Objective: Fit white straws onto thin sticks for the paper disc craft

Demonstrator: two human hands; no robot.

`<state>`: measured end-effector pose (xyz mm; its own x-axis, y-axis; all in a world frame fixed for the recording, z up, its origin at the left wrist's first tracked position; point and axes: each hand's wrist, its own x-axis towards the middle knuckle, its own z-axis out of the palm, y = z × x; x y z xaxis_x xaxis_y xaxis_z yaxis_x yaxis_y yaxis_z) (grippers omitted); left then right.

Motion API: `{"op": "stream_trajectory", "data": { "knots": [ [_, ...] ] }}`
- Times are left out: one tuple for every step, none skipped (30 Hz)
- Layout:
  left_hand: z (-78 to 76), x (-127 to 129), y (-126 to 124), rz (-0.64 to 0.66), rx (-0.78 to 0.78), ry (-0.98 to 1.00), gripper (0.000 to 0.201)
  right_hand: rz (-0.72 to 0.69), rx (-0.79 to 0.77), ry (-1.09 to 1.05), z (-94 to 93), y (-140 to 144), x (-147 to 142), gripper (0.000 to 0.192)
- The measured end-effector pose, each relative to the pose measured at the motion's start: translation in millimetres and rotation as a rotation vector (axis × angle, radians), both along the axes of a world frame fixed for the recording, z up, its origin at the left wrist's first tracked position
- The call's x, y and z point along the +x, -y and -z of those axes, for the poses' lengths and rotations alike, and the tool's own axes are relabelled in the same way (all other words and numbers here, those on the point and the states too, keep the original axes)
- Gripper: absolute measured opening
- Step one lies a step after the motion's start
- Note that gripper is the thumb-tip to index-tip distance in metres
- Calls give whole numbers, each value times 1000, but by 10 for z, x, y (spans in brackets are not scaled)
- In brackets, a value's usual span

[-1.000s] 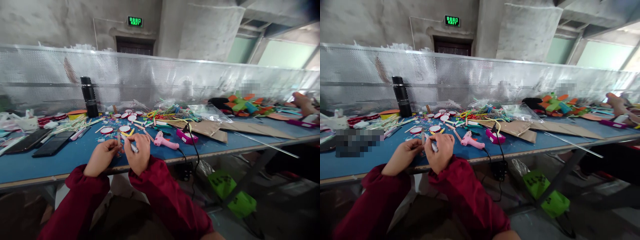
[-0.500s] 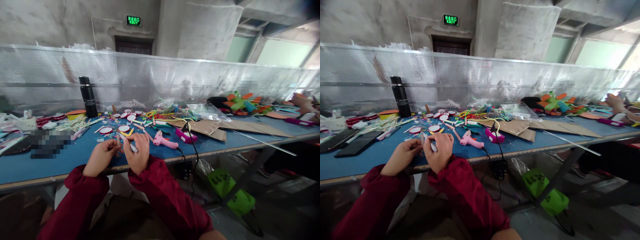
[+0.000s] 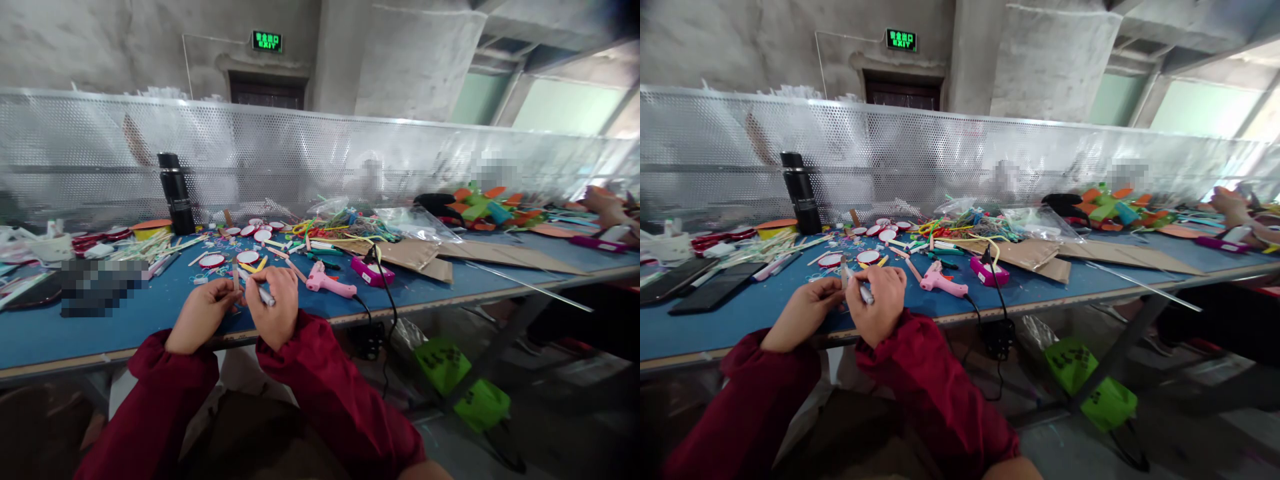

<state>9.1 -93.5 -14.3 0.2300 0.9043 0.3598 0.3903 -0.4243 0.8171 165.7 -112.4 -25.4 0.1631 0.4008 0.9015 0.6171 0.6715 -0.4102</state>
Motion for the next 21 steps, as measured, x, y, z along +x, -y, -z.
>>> {"op": "stream_trajectory", "data": {
  "knots": [
    [3, -3, 0, -1, 1, -1, 33, 5, 2, -2, 0, -3, 0, 11],
    [7, -6, 0, -1, 0, -2, 33, 12, 4, -4, 0, -6, 0, 11],
    [10, -9, -1, 1, -3, 0, 32, 18, 6, -7, -1, -8, 1, 12],
    [13, -11, -3, 6, -6, 3, 32, 21, 8, -10, -2, -8, 1, 13],
    [15, -12, -4, 9, -9, 6, 31, 19, 11, -11, -3, -8, 2, 13],
    [17, -13, -6, 12, -10, 9, 30, 14, 15, -10, -3, -8, 3, 13],
    [17, -12, -7, 11, -9, 10, 30, 6, 19, -7, -1, -8, 3, 13],
    [17, -11, -8, 9, -7, 11, 30, 0, 23, -3, 1, -10, 2, 12],
    [17, -8, -9, 7, -4, 10, 29, -3, 25, 0, 5, -12, 2, 12],
    [16, -5, -11, 7, -4, 10, 29, -2, 26, 3, 9, -15, 1, 11],
    [17, -3, -12, 11, -2, 12, 29, 4, 27, 5, 13, -18, 0, 11],
    [18, -1, -14, 17, -2, 14, 29, 13, 28, 4, 15, -21, -1, 11],
    [21, -1, -16, 21, 0, 16, 28, 19, 30, 1, 16, -23, -2, 12],
    [26, -2, -20, 23, 1, 19, 28, 21, 32, -3, 16, -24, -1, 12],
    [31, -4, -24, 24, 3, 22, 27, 17, 36, -9, 14, -23, 0, 13],
    [37, -7, -28, 23, 4, 25, 26, 8, 41, -14, 12, -22, 2, 13],
    [43, -11, -32, 22, 4, 26, 26, -4, 47, -17, 9, -19, 4, 13],
    [48, -15, -36, 22, 5, 25, 26, -16, 52, -18, 6, -17, 6, 13],
    [53, -18, -40, 21, 7, 24, 26, -26, 57, -15, 4, -16, 8, 13],
    [55, -20, -43, 23, 9, 24, 26, -32, 61, -11, 3, -15, 10, 12],
    [57, -21, -45, 24, 11, 24, 26, -33, 61, -6, 3, -16, 11, 12]
  ]
}}
